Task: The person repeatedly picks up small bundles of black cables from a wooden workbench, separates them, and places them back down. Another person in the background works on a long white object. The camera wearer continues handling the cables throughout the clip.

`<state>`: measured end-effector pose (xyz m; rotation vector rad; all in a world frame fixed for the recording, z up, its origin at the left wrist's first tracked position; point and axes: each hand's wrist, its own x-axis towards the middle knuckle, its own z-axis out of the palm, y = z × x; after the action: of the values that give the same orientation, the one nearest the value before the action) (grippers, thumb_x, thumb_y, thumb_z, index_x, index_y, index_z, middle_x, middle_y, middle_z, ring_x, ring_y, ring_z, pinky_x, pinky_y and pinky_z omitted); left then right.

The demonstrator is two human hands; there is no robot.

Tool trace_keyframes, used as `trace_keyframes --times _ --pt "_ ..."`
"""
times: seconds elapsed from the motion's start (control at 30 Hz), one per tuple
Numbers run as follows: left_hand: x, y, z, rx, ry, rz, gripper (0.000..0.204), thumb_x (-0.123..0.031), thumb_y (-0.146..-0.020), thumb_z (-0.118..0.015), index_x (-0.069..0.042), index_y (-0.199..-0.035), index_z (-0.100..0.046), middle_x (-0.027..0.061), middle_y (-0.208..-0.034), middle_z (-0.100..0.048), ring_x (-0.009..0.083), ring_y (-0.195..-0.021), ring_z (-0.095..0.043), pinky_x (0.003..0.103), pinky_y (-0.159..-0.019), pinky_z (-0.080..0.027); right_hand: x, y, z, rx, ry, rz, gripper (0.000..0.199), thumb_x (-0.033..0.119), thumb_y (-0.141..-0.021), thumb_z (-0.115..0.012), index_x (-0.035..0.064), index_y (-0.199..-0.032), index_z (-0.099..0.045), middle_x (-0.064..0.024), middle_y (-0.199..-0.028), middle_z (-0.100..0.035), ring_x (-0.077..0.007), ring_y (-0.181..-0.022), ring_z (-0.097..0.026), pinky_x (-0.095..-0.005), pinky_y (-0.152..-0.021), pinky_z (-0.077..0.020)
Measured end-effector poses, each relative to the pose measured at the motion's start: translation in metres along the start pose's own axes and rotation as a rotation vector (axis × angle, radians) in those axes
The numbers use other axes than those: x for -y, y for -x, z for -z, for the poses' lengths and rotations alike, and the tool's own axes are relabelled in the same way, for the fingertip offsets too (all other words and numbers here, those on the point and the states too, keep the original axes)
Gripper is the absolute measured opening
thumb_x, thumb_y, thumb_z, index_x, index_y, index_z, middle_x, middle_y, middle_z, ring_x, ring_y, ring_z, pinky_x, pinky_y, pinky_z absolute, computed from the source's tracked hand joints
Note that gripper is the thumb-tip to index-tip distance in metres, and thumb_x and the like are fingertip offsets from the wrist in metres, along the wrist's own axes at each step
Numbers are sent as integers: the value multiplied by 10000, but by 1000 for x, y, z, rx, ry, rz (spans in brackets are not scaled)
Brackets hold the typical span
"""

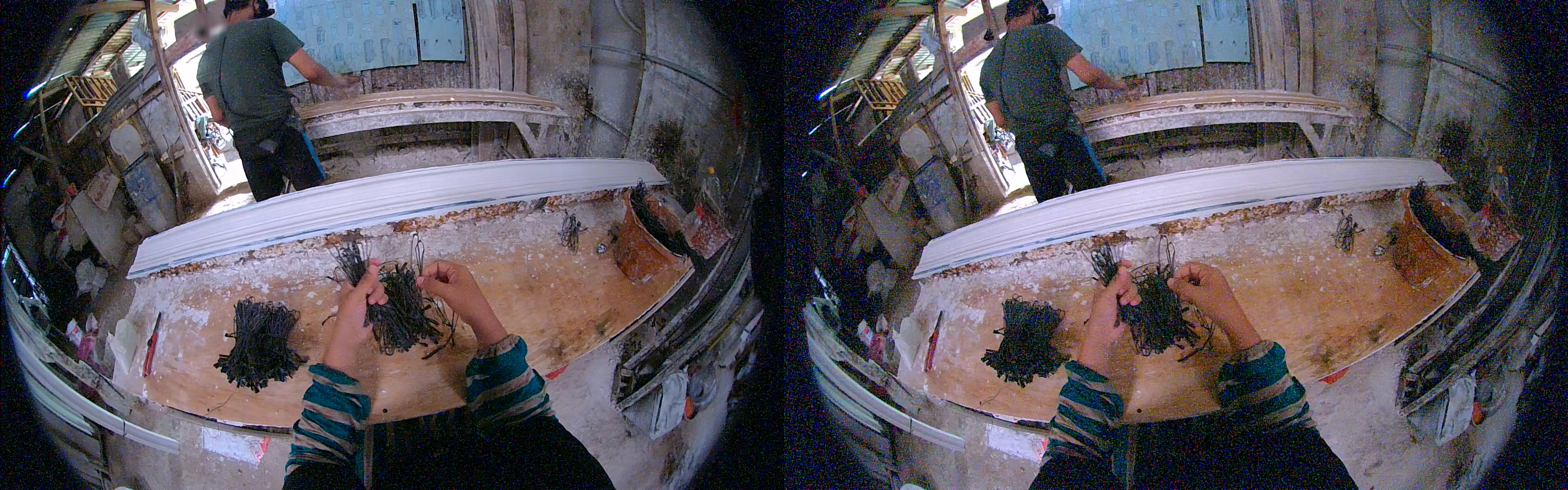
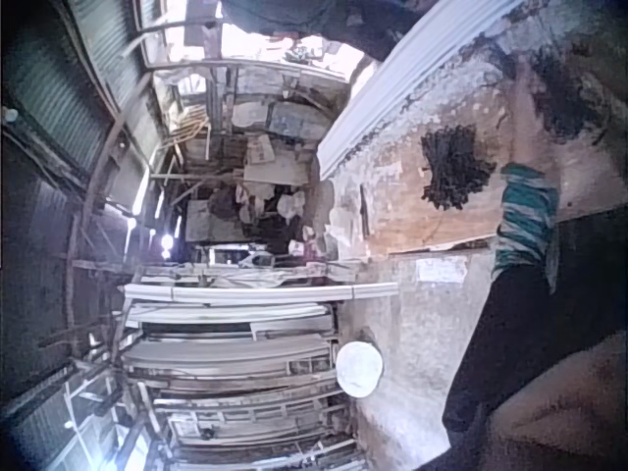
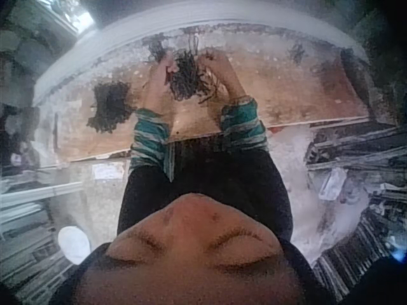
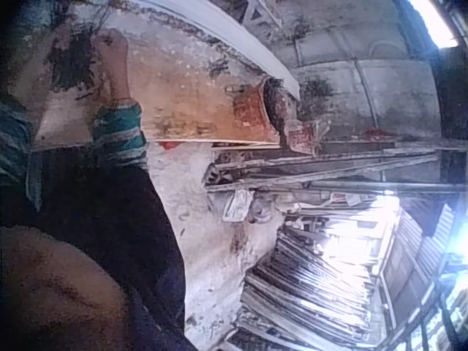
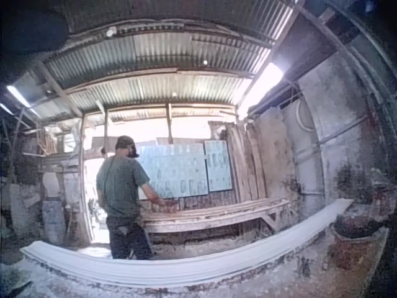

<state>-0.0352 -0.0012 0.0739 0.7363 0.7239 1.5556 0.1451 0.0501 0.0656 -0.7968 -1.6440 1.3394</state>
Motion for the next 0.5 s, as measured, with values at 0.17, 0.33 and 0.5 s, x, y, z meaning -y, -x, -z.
trace_keyframes --times 0.17,0.33,0.5 --pt "16 2 -2 77 -175 -24 362 -278 -794 -645 -35 -1037 -530 -49 -634 -456 53 -533 -389 224 -498 -347 8 2 -7 31 -18 -32 89 115 -799 -605 30 -809 -583 -3 -703 -576 -68 -614 -514 -203 -569 -415" --pt "20 6 -11 -10 -294 26 343 -305 -767 -671 -56 -981 -574 -28 -701 -547 60 -546 -418 209 -498 -331 8 6 -19 133 -68 -36 83 109 -790 -620 36 -813 -589 -16 -735 -601 -69 -629 -527 -204 -570 -420" --pt "24 4 -5 -38 -218 106 255 -316 -763 -675 -91 -855 -597 -40 -672 -548 55 -568 -431 196 -509 -318 15 10 -24 152 -78 -17 87 117 -792 -621 41 -829 -600 -16 -745 -611 -71 -653 -536 -204 -587 -422"
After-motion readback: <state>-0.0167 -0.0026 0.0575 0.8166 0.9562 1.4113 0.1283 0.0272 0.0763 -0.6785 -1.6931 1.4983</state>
